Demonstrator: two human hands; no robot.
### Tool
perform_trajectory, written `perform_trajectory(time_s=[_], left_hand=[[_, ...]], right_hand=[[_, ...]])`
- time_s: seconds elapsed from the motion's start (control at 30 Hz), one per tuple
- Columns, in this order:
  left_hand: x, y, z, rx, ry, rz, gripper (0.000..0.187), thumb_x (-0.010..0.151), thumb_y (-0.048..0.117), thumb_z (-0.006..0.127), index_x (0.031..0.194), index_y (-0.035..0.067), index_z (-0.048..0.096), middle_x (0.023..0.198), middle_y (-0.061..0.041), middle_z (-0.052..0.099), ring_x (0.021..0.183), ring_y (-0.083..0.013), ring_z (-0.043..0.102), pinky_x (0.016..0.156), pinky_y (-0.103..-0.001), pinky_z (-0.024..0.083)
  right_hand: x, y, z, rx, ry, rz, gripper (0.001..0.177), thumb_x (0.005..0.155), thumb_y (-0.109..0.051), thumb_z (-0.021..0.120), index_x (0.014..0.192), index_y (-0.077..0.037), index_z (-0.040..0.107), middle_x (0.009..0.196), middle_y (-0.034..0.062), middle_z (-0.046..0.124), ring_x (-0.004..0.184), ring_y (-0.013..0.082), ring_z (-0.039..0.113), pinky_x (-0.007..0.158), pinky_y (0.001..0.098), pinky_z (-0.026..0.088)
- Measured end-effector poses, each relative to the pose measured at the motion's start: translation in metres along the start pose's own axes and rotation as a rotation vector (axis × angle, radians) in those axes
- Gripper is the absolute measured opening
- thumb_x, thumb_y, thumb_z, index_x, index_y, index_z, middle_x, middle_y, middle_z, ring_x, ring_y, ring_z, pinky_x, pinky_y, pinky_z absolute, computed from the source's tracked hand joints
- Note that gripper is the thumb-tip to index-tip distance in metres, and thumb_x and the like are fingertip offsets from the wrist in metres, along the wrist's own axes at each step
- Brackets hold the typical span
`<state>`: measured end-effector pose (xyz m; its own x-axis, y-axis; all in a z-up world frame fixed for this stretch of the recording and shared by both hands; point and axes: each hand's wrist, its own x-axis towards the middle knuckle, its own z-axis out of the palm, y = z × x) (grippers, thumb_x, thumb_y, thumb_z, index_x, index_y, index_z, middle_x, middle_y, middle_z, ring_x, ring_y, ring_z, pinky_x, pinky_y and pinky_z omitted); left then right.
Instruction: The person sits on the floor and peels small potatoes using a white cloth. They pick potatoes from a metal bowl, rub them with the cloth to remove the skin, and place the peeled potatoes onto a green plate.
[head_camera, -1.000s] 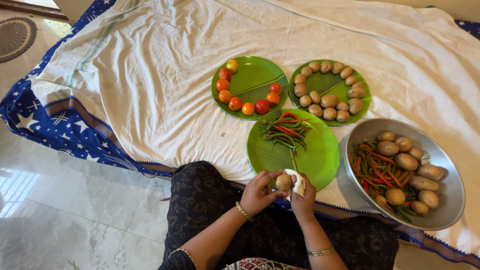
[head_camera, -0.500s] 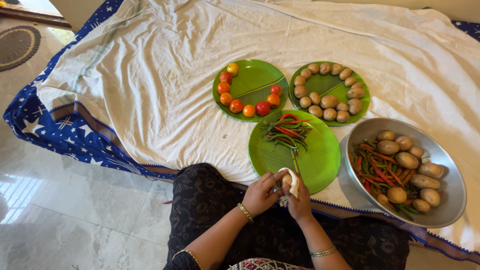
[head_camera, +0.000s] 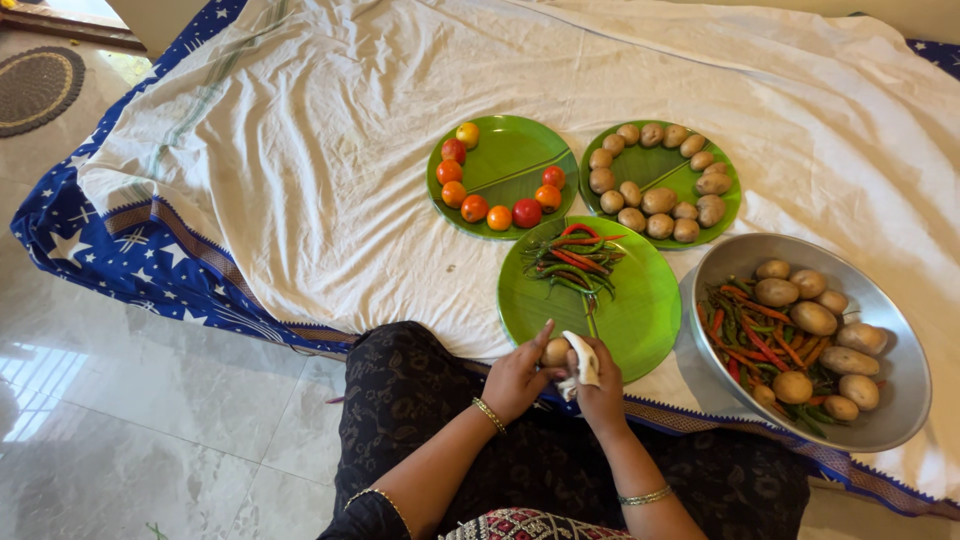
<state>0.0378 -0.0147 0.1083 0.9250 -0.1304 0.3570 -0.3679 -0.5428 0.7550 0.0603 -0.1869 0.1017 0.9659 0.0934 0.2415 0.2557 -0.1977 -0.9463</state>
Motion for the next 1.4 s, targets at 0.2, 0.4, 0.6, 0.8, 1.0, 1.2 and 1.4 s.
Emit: perform_trajectory(time_s=[0.2,0.4,0.6,0.8,1.0,1.2,1.4], left_hand=[[-0.005,-0.003,0.005,0.044,-0.074,0.142,0.083,0.085,-0.001,0.06,0.161,0.018,0.035,0.099,-0.012,0.065,0.081,-0.0327,0.067,0.073,-0.042,0.055],[-0.002,0.011,-0.005,-0.082,-0.023,0.09,0.06,0.094,0.005,0.066,0.151,0.02,0.055,0.091,-0.01,0.062,0.077,-0.0286,0.065,0.071,-0.039,0.054],[0.002,0.018,-0.011,-0.117,-0.059,-0.001,0.06,0.09,0.027,0.076,0.146,0.017,0.058,0.083,-0.008,0.054,0.068,-0.0232,0.056,0.066,-0.036,0.049],[0.0,0.016,-0.01,-0.108,-0.094,-0.033,0.067,0.086,0.033,0.08,0.146,0.017,0.056,0.085,-0.006,0.052,0.066,-0.0217,0.055,0.064,-0.035,0.049],[0.0,0.009,-0.007,0.055,0.026,0.161,0.069,0.086,0.02,0.072,0.152,0.017,0.053,0.1,-0.007,0.06,0.079,-0.0248,0.063,0.068,-0.036,0.052],[0.0,0.014,-0.002,-0.003,-0.006,0.028,0.067,0.087,0.031,0.08,0.147,0.016,0.054,0.09,-0.008,0.059,0.07,-0.0239,0.06,0.064,-0.037,0.051],[0.0,0.013,-0.004,-0.031,-0.07,-0.149,0.07,0.08,0.034,0.084,0.142,0.016,0.057,0.076,-0.007,0.057,0.058,-0.0212,0.053,0.059,-0.035,0.049]], right_hand=[[-0.001,-0.01,-0.003,0.028,-0.13,0.021,0.064,0.083,-0.044,0.078,0.13,-0.005,0.057,0.109,0.0082,0.068,0.096,0.018,0.069,0.08,0.0312,0.058],[-0.002,0.036,-0.007,0.239,-0.116,0.149,0.061,0.097,-0.054,0.059,0.13,-0.003,0.061,0.107,0.0063,0.069,0.09,0.0155,0.065,0.076,0.0294,0.054],[-0.006,0.082,-0.006,0.383,-0.031,0.311,0.047,0.106,-0.041,0.056,0.124,0.001,0.069,0.089,0.006,0.067,0.071,0.0149,0.058,0.061,0.0297,0.046],[-0.005,0.051,-0.004,0.317,-0.084,0.114,0.038,0.095,-0.023,0.07,0.122,0.003,0.064,0.105,0.008,0.07,0.094,0.0162,0.067,0.081,0.0313,0.055],[-0.001,0.005,-0.011,0.049,-0.206,-0.049,0.065,0.086,-0.042,0.076,0.132,0.0,0.059,0.113,0.0096,0.067,0.103,0.018,0.065,0.088,0.0315,0.053],[-0.002,0.024,-0.008,0.297,-0.171,0.142,0.056,0.096,-0.047,0.062,0.127,0.0,0.064,0.105,0.0053,0.072,0.092,0.014,0.067,0.079,0.0293,0.055],[-0.001,0.037,0.002,0.197,-0.052,0.221,0.037,0.106,-0.032,0.06,0.116,0.001,0.073,0.09,0.0105,0.068,0.078,0.0155,0.06,0.069,0.0322,0.049]])
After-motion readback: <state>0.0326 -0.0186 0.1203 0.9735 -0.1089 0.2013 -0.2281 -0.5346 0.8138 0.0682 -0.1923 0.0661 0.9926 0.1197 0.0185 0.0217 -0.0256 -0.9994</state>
